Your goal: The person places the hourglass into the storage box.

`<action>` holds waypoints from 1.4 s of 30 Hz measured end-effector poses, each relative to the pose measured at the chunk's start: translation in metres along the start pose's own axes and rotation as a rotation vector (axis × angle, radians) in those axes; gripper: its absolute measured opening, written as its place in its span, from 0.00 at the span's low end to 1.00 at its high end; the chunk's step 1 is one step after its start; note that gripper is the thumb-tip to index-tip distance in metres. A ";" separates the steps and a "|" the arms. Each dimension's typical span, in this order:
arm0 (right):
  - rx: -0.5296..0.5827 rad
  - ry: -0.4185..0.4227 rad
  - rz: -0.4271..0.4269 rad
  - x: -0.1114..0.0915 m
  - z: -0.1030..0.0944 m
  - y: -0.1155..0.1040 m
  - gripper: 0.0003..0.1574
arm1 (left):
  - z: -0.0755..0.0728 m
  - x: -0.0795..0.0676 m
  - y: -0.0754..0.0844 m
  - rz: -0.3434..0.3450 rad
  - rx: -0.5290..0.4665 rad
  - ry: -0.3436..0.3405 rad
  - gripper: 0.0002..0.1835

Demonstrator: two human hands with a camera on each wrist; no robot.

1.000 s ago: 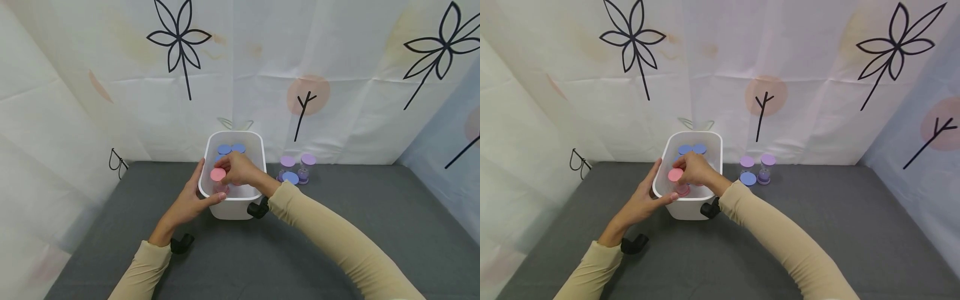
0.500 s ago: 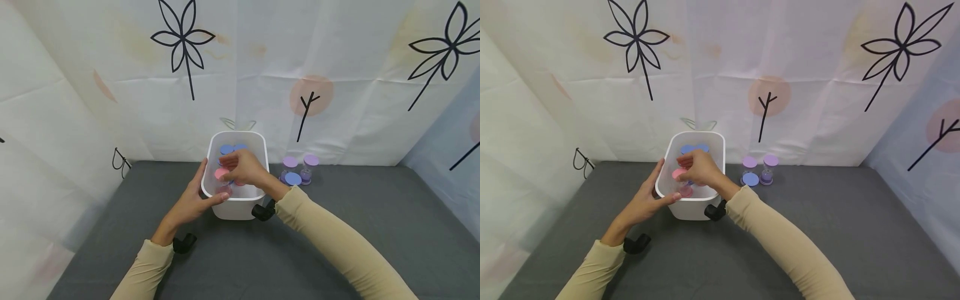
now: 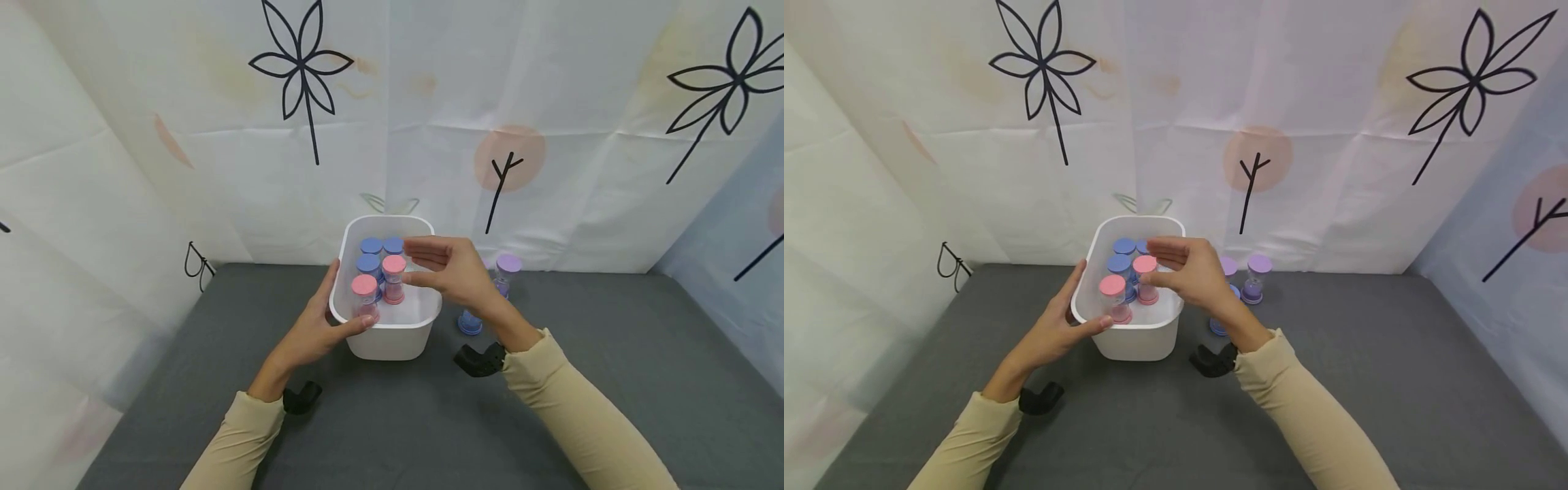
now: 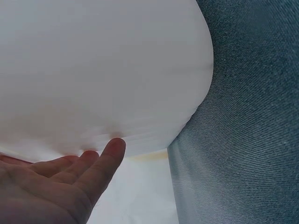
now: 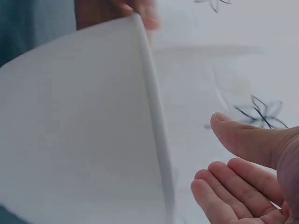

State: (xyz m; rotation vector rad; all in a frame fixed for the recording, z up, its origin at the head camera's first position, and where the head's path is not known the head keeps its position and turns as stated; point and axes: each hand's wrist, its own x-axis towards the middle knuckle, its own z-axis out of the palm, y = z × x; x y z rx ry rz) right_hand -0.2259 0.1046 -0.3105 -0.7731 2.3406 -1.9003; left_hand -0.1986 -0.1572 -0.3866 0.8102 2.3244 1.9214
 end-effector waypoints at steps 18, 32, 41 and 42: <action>0.025 0.202 0.136 -0.063 -0.074 0.040 0.38 | 0.000 -0.002 0.000 0.002 0.007 -0.001 0.57; -0.115 0.073 0.255 -0.064 -0.085 0.054 0.42 | 0.000 0.000 0.001 0.007 0.043 0.008 0.57; -0.182 0.040 0.262 -0.065 -0.081 0.063 0.37 | -0.001 -0.001 0.002 0.007 0.019 -0.005 0.58; -0.189 0.042 0.262 -0.065 -0.081 0.064 0.36 | -0.001 -0.001 0.002 0.007 0.019 -0.006 0.58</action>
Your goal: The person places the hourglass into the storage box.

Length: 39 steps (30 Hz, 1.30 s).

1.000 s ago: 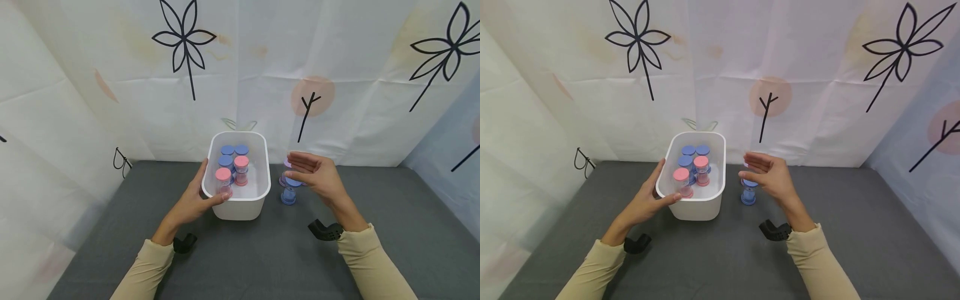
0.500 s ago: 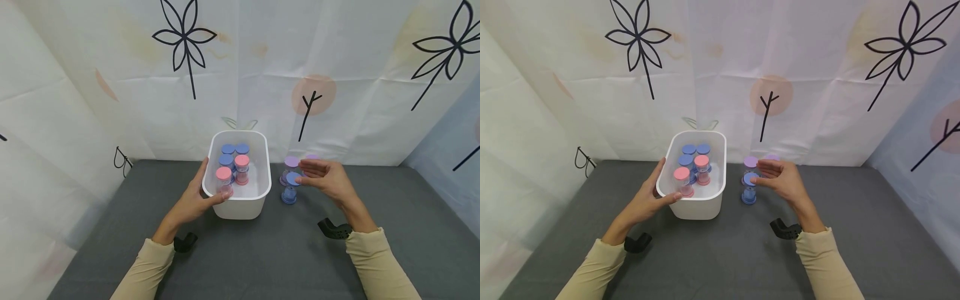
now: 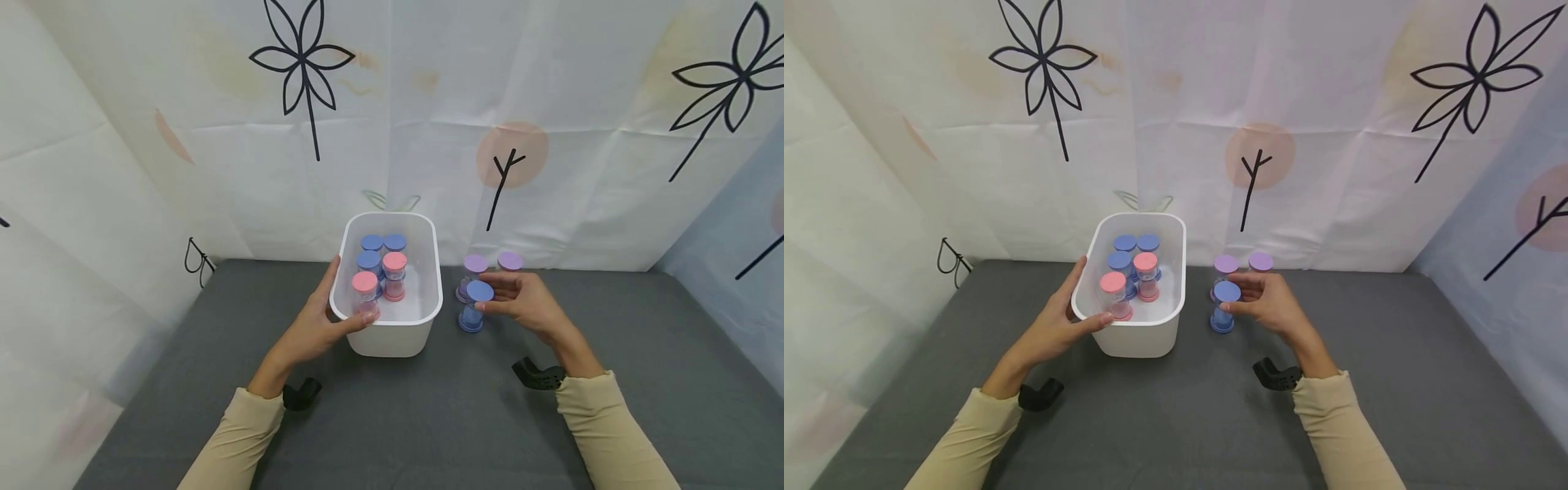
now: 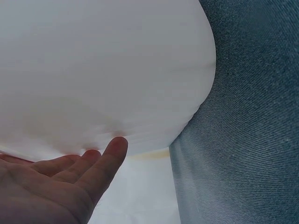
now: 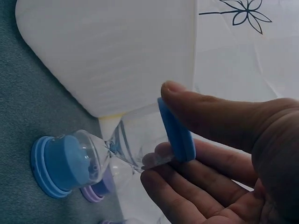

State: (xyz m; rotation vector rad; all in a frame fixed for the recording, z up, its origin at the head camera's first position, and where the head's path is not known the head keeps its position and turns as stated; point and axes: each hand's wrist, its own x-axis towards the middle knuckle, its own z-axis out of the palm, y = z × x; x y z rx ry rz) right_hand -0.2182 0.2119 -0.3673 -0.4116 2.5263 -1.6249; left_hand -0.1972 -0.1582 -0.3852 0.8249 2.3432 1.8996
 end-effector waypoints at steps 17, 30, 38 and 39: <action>-0.028 0.023 -0.011 0.000 0.007 -0.002 0.34 | 0.000 -0.001 0.000 -0.001 0.013 0.004 0.58; 0.082 0.192 -0.130 -0.028 -0.007 -0.048 0.35 | 0.001 0.001 0.002 0.006 0.006 -0.005 0.58; 0.301 0.289 -0.361 -0.040 -0.006 -0.067 0.32 | 0.000 0.000 0.002 -0.001 0.019 -0.002 0.58; 0.314 0.293 -0.383 -0.041 -0.006 -0.069 0.32 | 0.000 0.000 0.001 0.000 0.019 -0.002 0.58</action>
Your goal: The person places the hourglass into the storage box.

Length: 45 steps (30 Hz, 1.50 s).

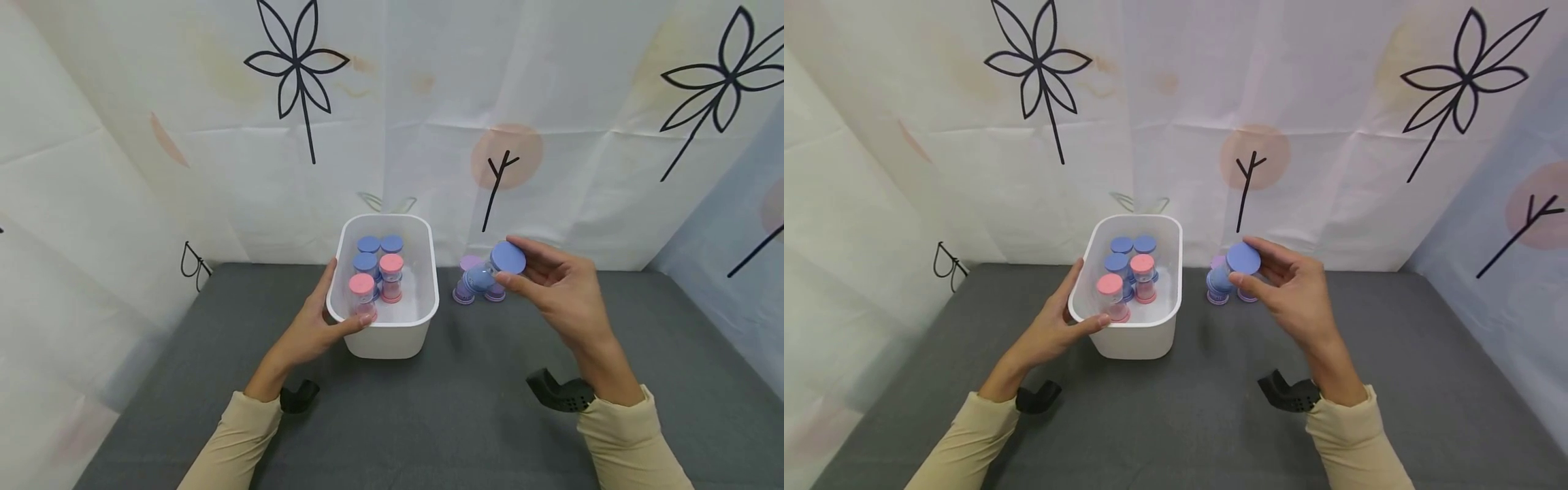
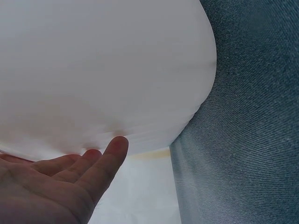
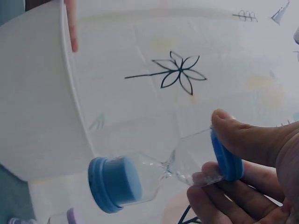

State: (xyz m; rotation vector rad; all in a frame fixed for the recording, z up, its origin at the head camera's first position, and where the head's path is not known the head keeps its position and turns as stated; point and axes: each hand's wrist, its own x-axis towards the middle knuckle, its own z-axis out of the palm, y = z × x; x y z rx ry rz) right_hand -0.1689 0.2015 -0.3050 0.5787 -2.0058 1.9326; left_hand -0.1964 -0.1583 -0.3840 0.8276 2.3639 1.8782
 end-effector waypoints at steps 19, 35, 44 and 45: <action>0.195 -0.048 -0.171 0.009 0.047 -0.005 0.38 | 0.000 0.000 -0.001 -0.001 -0.004 0.008 0.58; -0.216 -0.423 0.209 0.066 0.097 0.046 0.35 | 0.002 0.001 -0.003 -0.011 -0.031 -0.007 0.59; -0.519 -0.547 0.219 0.084 0.109 0.047 0.35 | 0.001 0.000 0.000 -0.037 -0.041 -0.003 0.59; -0.536 -0.562 0.215 0.085 0.110 0.048 0.35 | 0.001 0.000 -0.001 -0.036 -0.042 -0.004 0.59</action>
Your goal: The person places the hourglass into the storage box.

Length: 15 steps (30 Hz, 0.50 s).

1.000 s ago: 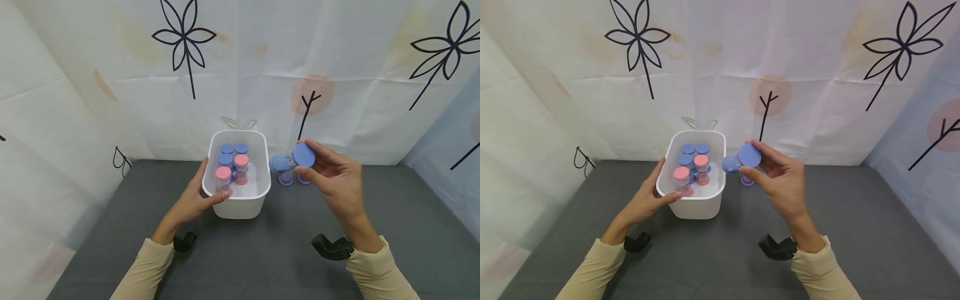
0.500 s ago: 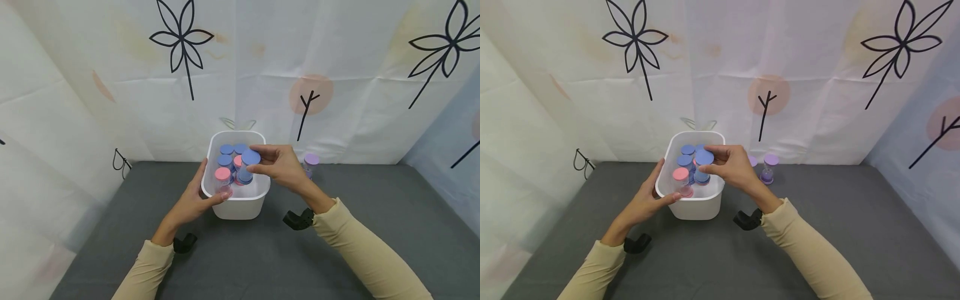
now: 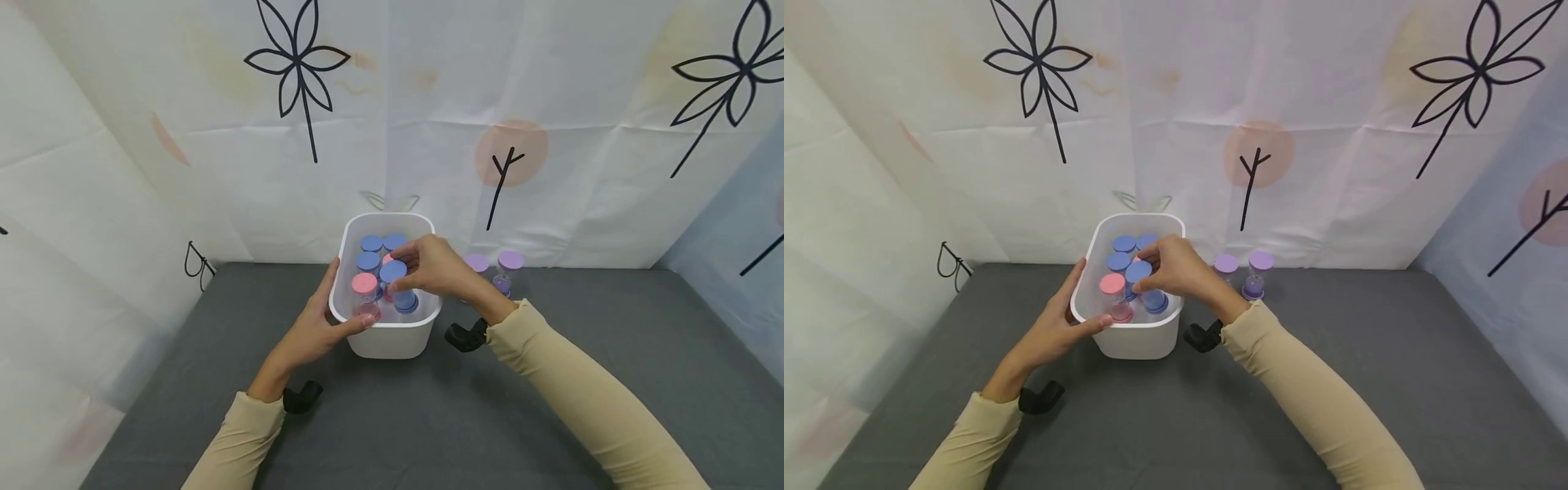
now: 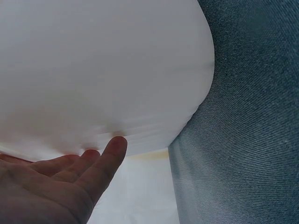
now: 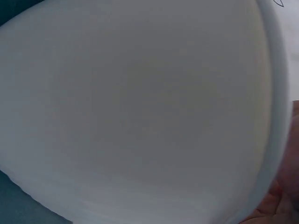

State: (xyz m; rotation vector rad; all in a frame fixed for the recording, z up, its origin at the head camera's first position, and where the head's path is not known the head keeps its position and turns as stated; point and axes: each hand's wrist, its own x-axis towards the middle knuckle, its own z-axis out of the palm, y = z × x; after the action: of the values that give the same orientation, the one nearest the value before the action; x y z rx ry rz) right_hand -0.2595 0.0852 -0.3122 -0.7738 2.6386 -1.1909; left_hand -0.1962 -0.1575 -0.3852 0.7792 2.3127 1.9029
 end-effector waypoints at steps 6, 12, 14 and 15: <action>-0.083 -0.029 0.001 0.008 0.006 -0.002 0.36 | -0.001 -0.001 -0.002 0.005 0.004 -0.003 0.59; -0.120 -0.035 -0.001 0.011 0.011 -0.003 0.37 | -0.001 -0.001 -0.002 0.006 0.021 -0.001 0.59; -0.140 -0.029 -0.012 0.012 0.012 -0.003 0.37 | -0.001 -0.001 -0.001 0.002 0.023 0.001 0.59; -0.150 -0.026 -0.016 0.012 0.013 -0.003 0.37 | -0.001 -0.001 -0.001 0.001 0.024 0.002 0.59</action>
State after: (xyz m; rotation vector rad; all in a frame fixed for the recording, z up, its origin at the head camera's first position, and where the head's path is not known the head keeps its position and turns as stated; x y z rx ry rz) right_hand -0.2648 0.0688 -0.3180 -0.8303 2.7291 -0.9879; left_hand -0.1960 -0.1586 -0.3859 0.7820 2.3412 1.8804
